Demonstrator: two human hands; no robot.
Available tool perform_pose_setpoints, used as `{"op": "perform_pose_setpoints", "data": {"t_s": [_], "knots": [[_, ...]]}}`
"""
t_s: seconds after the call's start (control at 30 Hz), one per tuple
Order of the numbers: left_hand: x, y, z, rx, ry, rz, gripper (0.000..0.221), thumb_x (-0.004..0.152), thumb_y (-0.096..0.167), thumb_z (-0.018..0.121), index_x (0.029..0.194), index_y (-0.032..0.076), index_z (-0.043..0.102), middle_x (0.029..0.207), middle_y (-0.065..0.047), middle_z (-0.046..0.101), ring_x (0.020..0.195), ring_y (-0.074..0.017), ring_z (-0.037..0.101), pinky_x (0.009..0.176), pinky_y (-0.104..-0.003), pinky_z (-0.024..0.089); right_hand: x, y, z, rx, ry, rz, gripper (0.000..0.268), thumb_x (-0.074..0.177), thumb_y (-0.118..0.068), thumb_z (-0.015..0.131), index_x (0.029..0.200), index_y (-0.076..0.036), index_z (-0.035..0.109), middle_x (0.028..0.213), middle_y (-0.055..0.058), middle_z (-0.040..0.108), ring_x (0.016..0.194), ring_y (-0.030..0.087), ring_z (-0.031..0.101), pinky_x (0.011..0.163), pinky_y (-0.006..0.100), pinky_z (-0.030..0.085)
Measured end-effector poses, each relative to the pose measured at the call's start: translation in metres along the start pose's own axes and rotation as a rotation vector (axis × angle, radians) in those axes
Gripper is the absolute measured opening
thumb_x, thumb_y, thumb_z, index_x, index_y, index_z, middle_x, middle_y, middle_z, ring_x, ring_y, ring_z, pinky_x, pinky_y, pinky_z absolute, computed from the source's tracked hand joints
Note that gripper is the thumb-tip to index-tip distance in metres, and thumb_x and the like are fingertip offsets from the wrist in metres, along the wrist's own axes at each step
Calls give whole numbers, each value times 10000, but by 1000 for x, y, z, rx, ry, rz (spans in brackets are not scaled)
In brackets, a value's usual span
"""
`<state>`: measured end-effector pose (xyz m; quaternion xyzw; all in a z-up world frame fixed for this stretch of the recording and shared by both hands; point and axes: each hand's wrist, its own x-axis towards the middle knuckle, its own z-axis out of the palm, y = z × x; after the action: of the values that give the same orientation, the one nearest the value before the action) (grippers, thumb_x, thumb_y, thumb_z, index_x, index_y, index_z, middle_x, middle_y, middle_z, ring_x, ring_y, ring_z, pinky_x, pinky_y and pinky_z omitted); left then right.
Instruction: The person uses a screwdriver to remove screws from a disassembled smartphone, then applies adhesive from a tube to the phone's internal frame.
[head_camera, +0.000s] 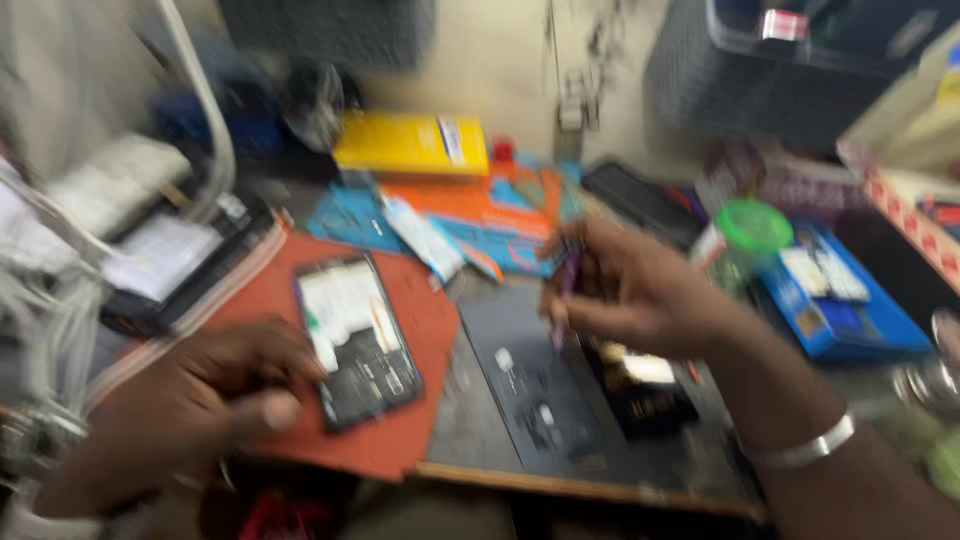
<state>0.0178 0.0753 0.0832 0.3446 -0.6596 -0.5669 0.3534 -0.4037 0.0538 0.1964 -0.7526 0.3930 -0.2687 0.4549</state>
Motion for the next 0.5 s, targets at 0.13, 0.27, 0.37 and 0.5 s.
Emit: {"op": "perform_pose_setpoints", "data": {"t_s": [0.13,0.27,0.37,0.5], "knots": [[-6,8,-7,183,-42,-37,286,930,157,772,1186,42,715,1057,-83,615,820,-142,572,661,-323,543,-4,-4,-1,-8,-21,-68,396,935,-18,677,1281,-32,485,995,108,724,910,148,719,800,295,619],[-6,11,-7,164,-75,57,271,944,162,771,1177,34,721,1110,-85,628,839,-123,557,683,-294,540,-2,-10,3,67,-48,-76,400,935,-8,660,1293,-32,483,1006,112,717,910,154,725,796,307,631],[-7,11,-4,104,-63,67,274,940,146,772,1179,21,723,1113,-90,635,830,-121,558,655,-289,536,-2,-11,7,95,-79,-66,387,938,-1,673,1283,-19,498,1015,131,723,919,160,722,824,309,615],[-8,13,-1,183,-55,45,276,925,164,798,1161,37,735,1072,-73,601,810,-110,529,643,-272,519,-4,-11,15,19,-100,-25,386,912,7,679,1257,-22,506,1005,126,736,914,156,722,816,305,604]]}}
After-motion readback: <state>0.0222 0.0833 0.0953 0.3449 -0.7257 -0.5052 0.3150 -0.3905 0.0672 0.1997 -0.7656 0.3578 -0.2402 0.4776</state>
